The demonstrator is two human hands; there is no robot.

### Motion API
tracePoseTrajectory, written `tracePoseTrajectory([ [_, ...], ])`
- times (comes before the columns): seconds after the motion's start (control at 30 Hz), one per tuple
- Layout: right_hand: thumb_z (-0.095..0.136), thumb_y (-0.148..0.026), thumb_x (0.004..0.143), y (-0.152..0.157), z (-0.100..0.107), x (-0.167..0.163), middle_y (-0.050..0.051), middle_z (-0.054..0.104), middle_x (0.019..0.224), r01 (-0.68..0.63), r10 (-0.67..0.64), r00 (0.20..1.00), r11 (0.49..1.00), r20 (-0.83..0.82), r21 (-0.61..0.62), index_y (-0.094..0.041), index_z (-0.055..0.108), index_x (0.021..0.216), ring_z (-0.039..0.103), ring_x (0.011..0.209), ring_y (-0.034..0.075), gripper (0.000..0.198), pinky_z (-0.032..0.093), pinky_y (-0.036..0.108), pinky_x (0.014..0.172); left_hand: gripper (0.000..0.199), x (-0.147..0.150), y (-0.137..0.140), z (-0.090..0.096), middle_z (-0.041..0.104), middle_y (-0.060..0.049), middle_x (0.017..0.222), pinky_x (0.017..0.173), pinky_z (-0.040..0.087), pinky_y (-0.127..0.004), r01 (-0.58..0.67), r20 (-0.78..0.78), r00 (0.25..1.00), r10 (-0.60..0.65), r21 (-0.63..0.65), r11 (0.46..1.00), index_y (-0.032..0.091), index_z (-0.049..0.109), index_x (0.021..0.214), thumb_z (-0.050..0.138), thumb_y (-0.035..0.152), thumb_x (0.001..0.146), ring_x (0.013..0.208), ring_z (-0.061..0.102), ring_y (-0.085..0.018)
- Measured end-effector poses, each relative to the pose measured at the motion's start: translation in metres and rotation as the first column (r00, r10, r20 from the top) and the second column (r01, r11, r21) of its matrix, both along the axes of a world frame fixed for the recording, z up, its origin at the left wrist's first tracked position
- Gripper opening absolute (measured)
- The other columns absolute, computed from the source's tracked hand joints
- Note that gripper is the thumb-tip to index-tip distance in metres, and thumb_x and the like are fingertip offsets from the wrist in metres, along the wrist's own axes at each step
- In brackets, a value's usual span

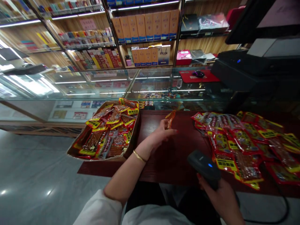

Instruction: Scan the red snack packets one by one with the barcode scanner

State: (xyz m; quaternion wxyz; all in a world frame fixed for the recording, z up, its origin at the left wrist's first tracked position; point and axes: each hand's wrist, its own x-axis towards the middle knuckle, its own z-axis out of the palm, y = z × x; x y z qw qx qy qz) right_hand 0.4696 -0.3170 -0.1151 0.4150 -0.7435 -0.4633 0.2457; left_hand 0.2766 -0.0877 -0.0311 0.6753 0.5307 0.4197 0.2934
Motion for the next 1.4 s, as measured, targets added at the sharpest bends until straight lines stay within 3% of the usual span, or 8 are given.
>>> tracePoseTrajectory([
  [0.13,0.07,-0.057,0.086,-0.009,0.004,0.007,0.008,0.085,0.081,-0.001,0.0,0.997,1.0,0.079,0.014,-0.02,0.083,0.094,0.08,0.066,0.027,0.041,0.065,0.03,0.073,0.041,0.012,0.014,-0.026,0.068,-0.004,0.09,0.067,0.054,-0.025,0.244,0.23,0.955,-0.186,-0.262,0.934,0.018,0.064,0.116,0.069,0.023,0.076,0.071,0.066,-0.013],
  [0.27,0.067,-0.053,0.09,-0.008,0.011,0.009,0.01,0.085,0.094,-0.043,0.031,0.975,0.998,0.221,0.051,-0.02,0.082,0.099,0.082,0.084,0.029,0.037,0.065,0.031,0.077,0.036,-0.001,0.015,-0.04,0.074,-0.017,0.115,0.077,0.061,-0.033,0.269,0.273,0.946,-0.177,-0.352,0.896,0.013,0.069,0.114,0.069,0.023,0.079,0.092,0.073,-0.022],
  [0.5,0.063,-0.042,0.091,0.009,0.024,-0.002,0.01,0.085,0.091,-0.197,0.156,0.918,0.977,0.365,0.078,-0.02,0.08,0.1,0.082,0.082,0.029,0.029,0.067,0.034,0.077,0.041,-0.012,0.024,-0.037,0.076,-0.015,0.117,0.049,0.052,-0.02,0.281,0.182,0.955,-0.234,-0.307,0.909,0.02,0.066,0.128,0.063,0.041,0.092,0.074,0.076,-0.021],
  [0.8,0.061,-0.041,0.094,0.009,0.024,-0.006,0.011,0.084,0.089,-0.237,0.187,0.88,0.97,0.436,0.061,-0.02,0.079,0.098,0.083,0.081,0.029,0.028,0.066,0.032,0.071,0.053,-0.009,0.025,-0.04,0.078,-0.02,0.113,0.049,0.053,-0.025,0.305,0.071,0.952,-0.297,-0.27,0.913,0.013,0.07,0.124,0.055,0.055,0.096,0.075,0.077,-0.025],
  [1.0,0.063,-0.039,0.092,0.011,0.025,-0.007,0.01,0.085,0.092,-0.235,0.187,0.885,0.97,0.427,0.062,-0.019,0.079,0.102,0.083,0.084,0.029,0.027,0.066,0.032,0.073,0.044,-0.009,0.022,-0.032,0.078,-0.016,0.114,0.046,0.051,-0.021,0.315,0.11,0.949,-0.295,-0.346,0.884,0.016,0.07,0.122,0.054,0.049,0.096,0.073,0.076,-0.021],
  [1.13,0.063,-0.037,0.092,0.009,0.028,-0.009,0.009,0.085,0.1,-0.206,0.167,0.918,0.976,0.36,0.073,-0.02,0.078,0.109,0.083,0.091,0.028,0.028,0.066,0.032,0.081,0.041,-0.008,0.018,-0.028,0.078,-0.013,0.11,0.052,0.055,-0.023,0.289,0.166,0.955,-0.246,-0.334,0.897,0.018,0.067,0.123,0.065,0.033,0.086,0.077,0.077,-0.023],
  [1.3,0.062,-0.036,0.092,0.003,0.036,-0.008,0.009,0.085,0.101,-0.131,0.099,0.961,0.985,0.259,0.111,-0.022,0.079,0.109,0.083,0.092,0.028,0.028,0.066,0.034,0.085,0.036,0.007,0.014,-0.038,0.079,-0.01,0.102,0.071,0.059,-0.027,0.133,0.209,0.975,-0.071,-0.299,0.945,0.015,0.072,0.112,0.075,0.021,0.077,0.079,0.075,-0.019],
  [1.4,0.063,-0.034,0.09,-0.007,0.039,-0.002,0.008,0.085,0.095,-0.092,0.059,0.972,0.986,0.227,0.139,-0.023,0.08,0.1,0.083,0.087,0.028,0.023,0.066,0.033,0.081,0.028,0.035,0.006,-0.043,0.079,-0.007,0.093,0.068,0.057,-0.024,0.073,0.185,0.982,-0.022,-0.275,0.959,0.015,0.075,0.108,0.074,0.021,0.08,0.073,0.072,-0.016],
])
